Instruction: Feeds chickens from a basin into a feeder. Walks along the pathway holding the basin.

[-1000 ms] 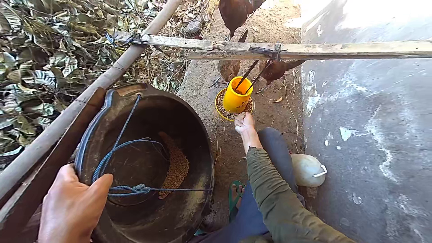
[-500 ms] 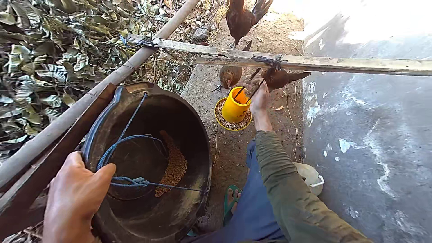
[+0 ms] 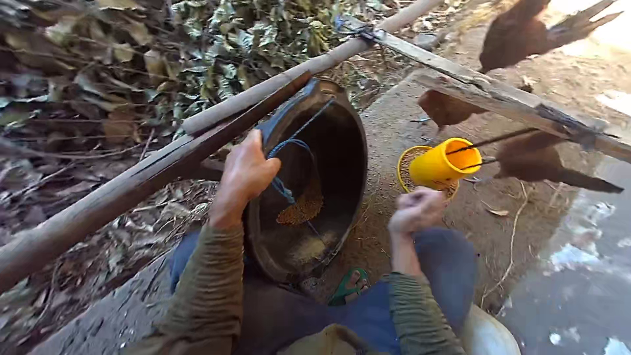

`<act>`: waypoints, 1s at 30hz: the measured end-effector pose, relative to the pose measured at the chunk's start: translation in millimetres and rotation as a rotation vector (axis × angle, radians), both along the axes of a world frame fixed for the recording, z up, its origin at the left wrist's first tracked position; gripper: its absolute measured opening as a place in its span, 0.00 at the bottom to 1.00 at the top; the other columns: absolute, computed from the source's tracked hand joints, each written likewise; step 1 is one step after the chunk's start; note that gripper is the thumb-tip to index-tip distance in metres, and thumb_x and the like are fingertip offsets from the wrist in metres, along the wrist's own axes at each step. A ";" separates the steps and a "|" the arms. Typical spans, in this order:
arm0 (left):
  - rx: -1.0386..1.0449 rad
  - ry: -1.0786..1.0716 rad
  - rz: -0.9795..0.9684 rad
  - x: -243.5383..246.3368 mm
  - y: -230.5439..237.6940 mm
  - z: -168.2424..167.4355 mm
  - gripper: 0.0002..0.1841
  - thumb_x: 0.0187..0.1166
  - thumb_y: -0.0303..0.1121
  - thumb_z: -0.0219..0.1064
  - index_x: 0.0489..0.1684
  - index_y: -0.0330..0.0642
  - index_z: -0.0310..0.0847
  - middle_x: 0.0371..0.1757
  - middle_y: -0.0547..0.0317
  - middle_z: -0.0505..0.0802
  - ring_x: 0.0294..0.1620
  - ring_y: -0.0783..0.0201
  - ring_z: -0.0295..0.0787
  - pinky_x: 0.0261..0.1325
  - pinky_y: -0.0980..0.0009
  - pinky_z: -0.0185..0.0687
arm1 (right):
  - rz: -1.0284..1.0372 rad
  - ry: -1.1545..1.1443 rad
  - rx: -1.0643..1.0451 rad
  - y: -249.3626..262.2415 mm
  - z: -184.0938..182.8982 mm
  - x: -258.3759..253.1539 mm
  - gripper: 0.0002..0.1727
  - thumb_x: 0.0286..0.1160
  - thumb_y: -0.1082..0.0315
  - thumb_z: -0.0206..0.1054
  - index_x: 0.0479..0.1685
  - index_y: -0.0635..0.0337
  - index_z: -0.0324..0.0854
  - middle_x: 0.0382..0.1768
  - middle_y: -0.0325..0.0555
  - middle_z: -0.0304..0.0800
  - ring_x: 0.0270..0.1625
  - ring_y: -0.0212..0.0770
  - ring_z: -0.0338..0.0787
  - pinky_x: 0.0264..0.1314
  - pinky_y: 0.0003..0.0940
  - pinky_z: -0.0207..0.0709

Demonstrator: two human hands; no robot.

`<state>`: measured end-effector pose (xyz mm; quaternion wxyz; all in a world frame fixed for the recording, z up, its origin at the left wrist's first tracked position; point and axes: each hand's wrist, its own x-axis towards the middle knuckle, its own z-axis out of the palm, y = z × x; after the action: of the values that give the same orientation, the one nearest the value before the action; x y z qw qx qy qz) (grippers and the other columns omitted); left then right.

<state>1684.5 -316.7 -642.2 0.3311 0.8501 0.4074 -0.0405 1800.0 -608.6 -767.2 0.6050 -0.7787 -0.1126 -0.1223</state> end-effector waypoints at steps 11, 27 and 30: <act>-0.106 -0.025 0.049 3.0 -9.7 8.1 0.17 0.71 0.29 0.69 0.58 0.38 0.80 0.45 0.33 0.91 0.50 0.31 0.89 0.46 0.30 0.81 | 0.622 0.707 -0.969 -21.7 66.6 -49.1 0.35 0.90 0.50 0.56 0.89 0.61 0.62 0.87 0.64 0.65 0.87 0.60 0.69 0.89 0.57 0.62; -0.378 0.128 0.149 -72.3 -69.1 170.4 0.21 0.79 0.33 0.63 0.70 0.36 0.78 0.59 0.33 0.90 0.66 0.35 0.86 0.66 0.35 0.78 | 0.222 0.834 -1.117 -186.3 426.5 -76.0 0.29 0.97 0.54 0.43 0.80 0.66 0.73 0.76 0.66 0.79 0.81 0.62 0.76 0.85 0.64 0.61; -0.425 0.150 0.143 -95.4 -81.9 213.2 0.20 0.80 0.33 0.62 0.68 0.34 0.79 0.58 0.33 0.90 0.65 0.36 0.87 0.67 0.37 0.78 | 0.239 0.872 -1.109 -196.2 451.6 -81.3 0.30 0.97 0.53 0.42 0.80 0.66 0.73 0.76 0.67 0.79 0.79 0.61 0.78 0.83 0.63 0.64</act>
<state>1589.1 -398.6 -429.0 0.4734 0.7251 0.4722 -0.1647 1718.7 -804.8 -315.6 0.1192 -0.9319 0.0093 0.3425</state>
